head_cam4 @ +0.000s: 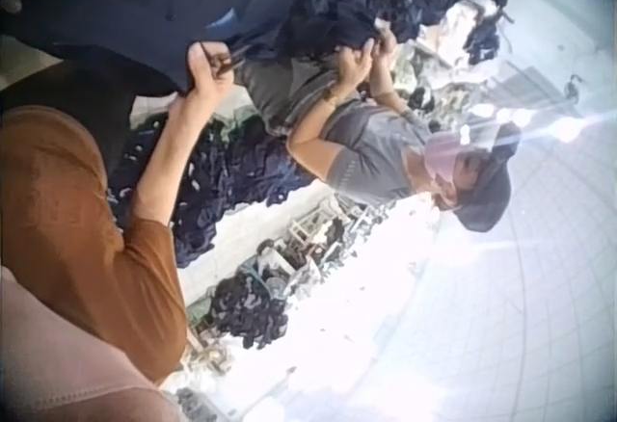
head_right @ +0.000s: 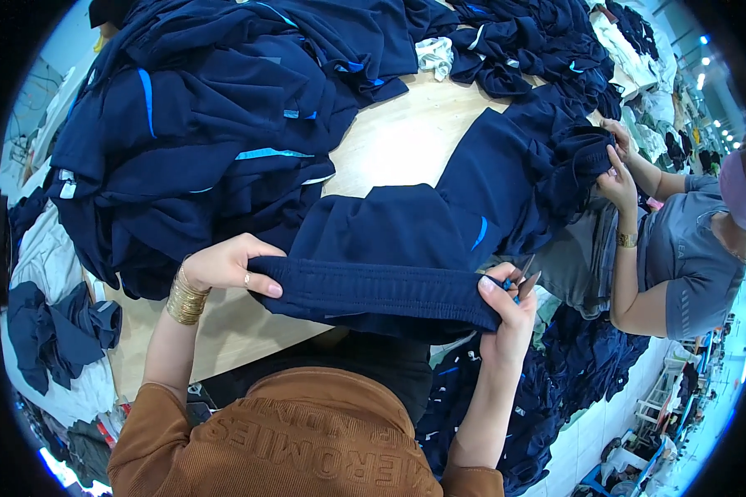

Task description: Trimming loose threads from blue athletic garments using thread nippers.

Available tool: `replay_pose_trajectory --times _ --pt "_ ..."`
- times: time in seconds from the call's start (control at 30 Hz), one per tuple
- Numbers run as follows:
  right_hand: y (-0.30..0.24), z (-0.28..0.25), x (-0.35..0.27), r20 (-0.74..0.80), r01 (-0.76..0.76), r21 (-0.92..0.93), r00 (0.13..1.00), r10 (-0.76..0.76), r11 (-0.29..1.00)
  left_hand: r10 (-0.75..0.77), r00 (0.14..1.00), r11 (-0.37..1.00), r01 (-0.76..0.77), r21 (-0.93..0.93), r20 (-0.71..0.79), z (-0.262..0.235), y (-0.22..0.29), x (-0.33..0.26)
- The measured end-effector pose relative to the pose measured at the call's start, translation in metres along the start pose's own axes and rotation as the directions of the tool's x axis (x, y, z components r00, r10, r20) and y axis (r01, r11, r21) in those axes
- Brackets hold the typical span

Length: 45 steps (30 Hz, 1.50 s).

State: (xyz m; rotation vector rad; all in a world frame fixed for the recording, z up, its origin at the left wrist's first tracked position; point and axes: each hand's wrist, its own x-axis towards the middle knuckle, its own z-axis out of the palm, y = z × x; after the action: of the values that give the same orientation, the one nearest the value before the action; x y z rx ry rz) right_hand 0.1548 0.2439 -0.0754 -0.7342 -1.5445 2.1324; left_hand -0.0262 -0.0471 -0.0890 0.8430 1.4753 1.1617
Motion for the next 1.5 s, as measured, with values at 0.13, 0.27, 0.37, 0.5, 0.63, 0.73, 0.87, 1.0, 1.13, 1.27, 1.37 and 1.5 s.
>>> replay_pose_trajectory --times 0.13,0.27,0.37,0.5,0.63,0.73,0.87,1.0,1.13,1.27,1.37,1.5 --pt "0.0 0.002 -0.003 0.003 0.005 0.02 1.0 -0.005 1.0 -0.003 0.998 1.0 0.002 -0.005 -0.07 -0.002 0.005 -0.007" --pt "-0.001 -0.001 -0.004 -0.026 0.028 0.019 0.999 -0.028 0.999 0.039 0.998 0.999 -0.039 0.016 -0.054 -0.003 0.005 -0.007" --pt "-0.001 -0.002 -0.006 -0.042 0.041 0.006 0.998 -0.041 0.999 0.092 0.993 0.996 -0.091 0.007 -0.068 0.002 0.006 -0.005" --pt "0.001 -0.007 -0.007 -0.021 0.05 0.003 0.999 -0.05 0.999 0.135 0.988 0.991 -0.136 -0.014 -0.079 0.003 0.004 -0.006" --pt "-0.001 -0.002 -0.009 -0.011 0.06 -0.015 0.998 -0.06 0.998 0.143 0.987 0.99 -0.144 -0.001 -0.072 0.003 0.002 -0.006" --pt "-0.001 -0.002 -0.009 -0.004 0.064 -0.016 0.998 -0.064 0.998 0.147 0.984 0.989 -0.148 -0.007 -0.097 0.005 0.0 -0.003" --pt "0.0 -0.006 -0.009 0.0 0.04 -0.069 0.999 -0.04 0.997 0.155 0.982 0.986 -0.16 -0.037 -0.103 0.007 -0.007 0.0" --pt "0.002 -0.006 -0.01 0.006 0.044 -0.223 0.999 -0.044 0.974 0.15 0.979 0.988 -0.154 -0.019 -0.136 0.01 -0.008 0.002" --pt "0.003 0.0 -0.012 0.021 0.062 -0.275 0.998 -0.058 0.959 0.341 0.933 0.91 -0.297 0.291 -0.115 0.012 -0.021 0.009" --pt "-0.005 0.012 -0.015 0.032 0.065 -0.258 0.998 -0.059 0.964 0.085 0.988 0.957 -0.044 0.287 -0.131 0.022 0.001 0.003" --pt "-0.006 0.007 -0.01 0.031 0.126 -0.514 0.991 -0.128 0.848 0.225 0.954 0.973 -0.211 0.089 -0.199 0.024 -0.001 0.003" --pt "0.006 0.03 -0.009 0.261 0.392 -0.57 0.92 -0.293 0.722 0.239 0.951 0.967 -0.252 -0.043 -0.196 0.033 0.001 0.012"
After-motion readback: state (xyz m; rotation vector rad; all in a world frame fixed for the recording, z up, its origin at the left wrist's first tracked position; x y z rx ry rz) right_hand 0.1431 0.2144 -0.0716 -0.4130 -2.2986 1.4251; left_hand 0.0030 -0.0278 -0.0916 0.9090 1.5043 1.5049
